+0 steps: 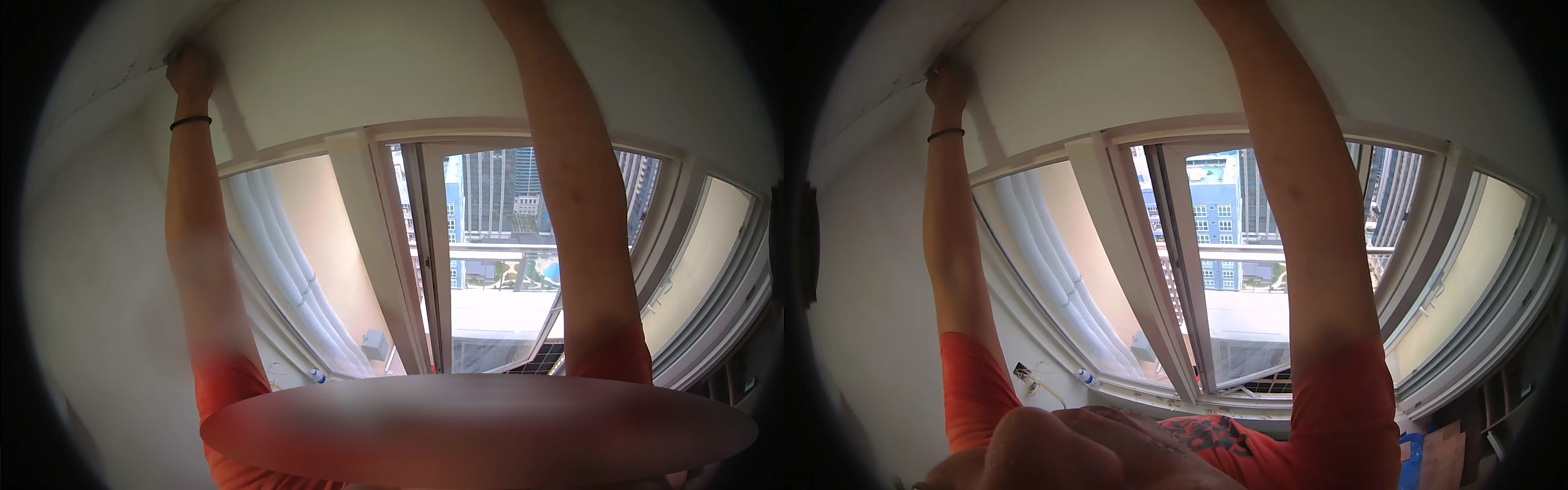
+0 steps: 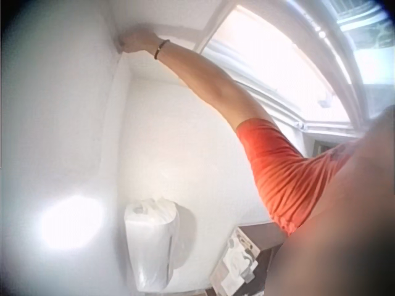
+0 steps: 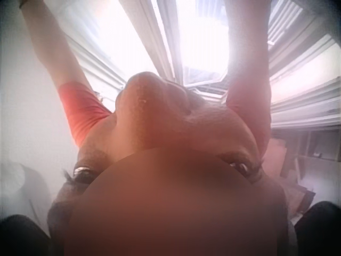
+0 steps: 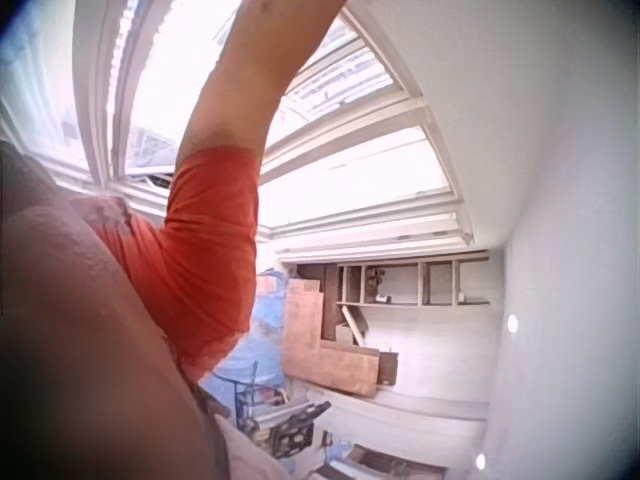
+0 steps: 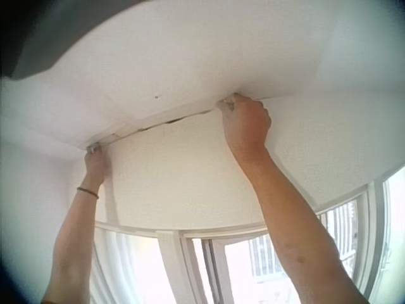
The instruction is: The person applies joint compound to a ceiling crack using a putty knife and hawk, then embeds joint tape over the crack and smooths it with the putty knife. The person repeats the process by applying more compound over the taped area.
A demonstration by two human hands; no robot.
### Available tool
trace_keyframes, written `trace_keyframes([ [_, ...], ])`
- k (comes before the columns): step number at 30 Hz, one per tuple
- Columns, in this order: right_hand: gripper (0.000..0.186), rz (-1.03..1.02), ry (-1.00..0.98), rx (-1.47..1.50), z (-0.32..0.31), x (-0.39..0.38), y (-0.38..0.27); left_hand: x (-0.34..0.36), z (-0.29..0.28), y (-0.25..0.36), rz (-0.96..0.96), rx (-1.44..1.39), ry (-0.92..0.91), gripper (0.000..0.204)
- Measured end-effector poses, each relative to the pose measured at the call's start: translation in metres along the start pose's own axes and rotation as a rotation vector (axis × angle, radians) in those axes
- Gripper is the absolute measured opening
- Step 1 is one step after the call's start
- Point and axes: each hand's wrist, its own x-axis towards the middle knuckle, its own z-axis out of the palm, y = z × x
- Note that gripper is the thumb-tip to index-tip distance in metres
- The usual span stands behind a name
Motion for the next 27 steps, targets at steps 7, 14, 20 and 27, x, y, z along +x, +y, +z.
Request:
trace_keyframes([
  [7, 0.024, 0.004, -0.006, 0.023, -0.001, 0.003, 0.003, 0.008, -0.011, 0.003, 0.17, 0.084, 0.094, 0.077],
  [14, 0.023, -0.143, 0.104, 0.109, 0.007, 0.005, 0.017, 0.045, -0.021, -0.019, 0.238, 0.174, 0.035, 0.085],
  [20, 0.026, -0.037, -0.007, 0.038, -0.003, 0.002, 0.008, 0.029, -0.018, -0.011, 0.193, 0.083, 0.096, 0.086],
  [27, 0.026, -0.105, -0.005, 0.06, -0.008, 0.001, 0.009, 0.012, -0.016, -0.003, 0.184, 0.024, 0.016, 0.075],
])
